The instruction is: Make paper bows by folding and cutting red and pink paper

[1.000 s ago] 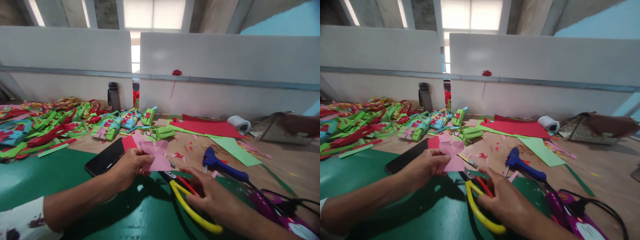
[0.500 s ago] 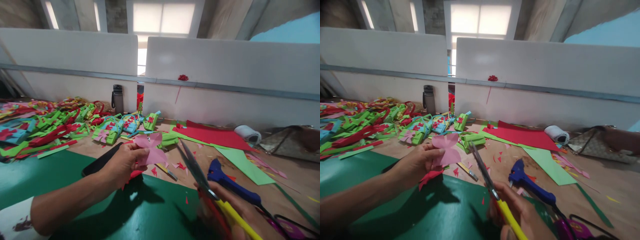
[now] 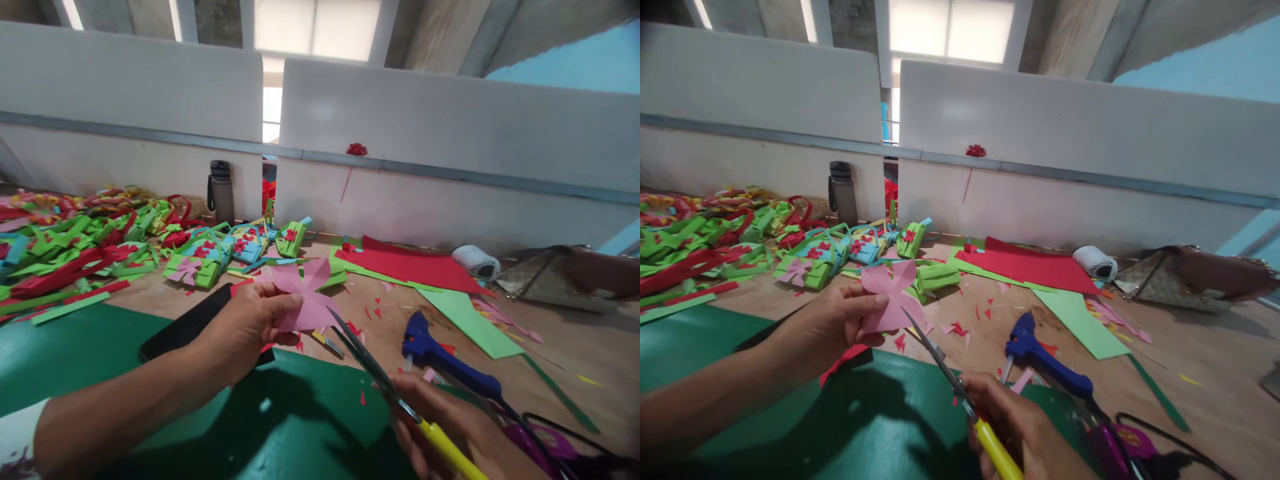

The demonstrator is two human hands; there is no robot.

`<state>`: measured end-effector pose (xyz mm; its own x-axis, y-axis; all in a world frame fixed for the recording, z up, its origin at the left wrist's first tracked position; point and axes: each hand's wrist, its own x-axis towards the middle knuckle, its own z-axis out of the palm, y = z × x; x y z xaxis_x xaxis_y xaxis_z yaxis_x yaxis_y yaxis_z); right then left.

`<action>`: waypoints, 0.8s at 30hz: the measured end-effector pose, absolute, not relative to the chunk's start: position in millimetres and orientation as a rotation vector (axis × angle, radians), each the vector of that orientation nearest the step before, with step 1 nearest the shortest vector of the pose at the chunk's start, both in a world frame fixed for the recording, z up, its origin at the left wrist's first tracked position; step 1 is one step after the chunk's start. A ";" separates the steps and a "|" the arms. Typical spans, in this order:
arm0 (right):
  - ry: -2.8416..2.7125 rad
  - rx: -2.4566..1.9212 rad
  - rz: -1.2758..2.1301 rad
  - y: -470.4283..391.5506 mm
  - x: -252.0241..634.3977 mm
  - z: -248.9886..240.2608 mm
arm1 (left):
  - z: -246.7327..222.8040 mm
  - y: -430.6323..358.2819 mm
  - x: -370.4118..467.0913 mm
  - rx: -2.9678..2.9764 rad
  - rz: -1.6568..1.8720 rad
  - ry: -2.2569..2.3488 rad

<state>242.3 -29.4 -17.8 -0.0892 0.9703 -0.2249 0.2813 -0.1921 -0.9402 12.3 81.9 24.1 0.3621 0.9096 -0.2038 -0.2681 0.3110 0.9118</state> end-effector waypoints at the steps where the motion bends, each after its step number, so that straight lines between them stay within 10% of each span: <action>1: -1.417 -1.491 1.287 -29.6 243.4 -19.8 | 24.0 81.0 12.8 0.932 0.907 0.868; 24: -1.560 -1.450 1.322 -30.8 246.8 -15.3 | 20.6 75.8 12.5 1.093 0.865 0.857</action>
<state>246.8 -30.8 -15.3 -0.2011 0.9626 -0.1816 0.3371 -0.1061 -0.9355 12.5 75.8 20.6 0.4100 0.9003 -0.1461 -0.1553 0.2267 0.9615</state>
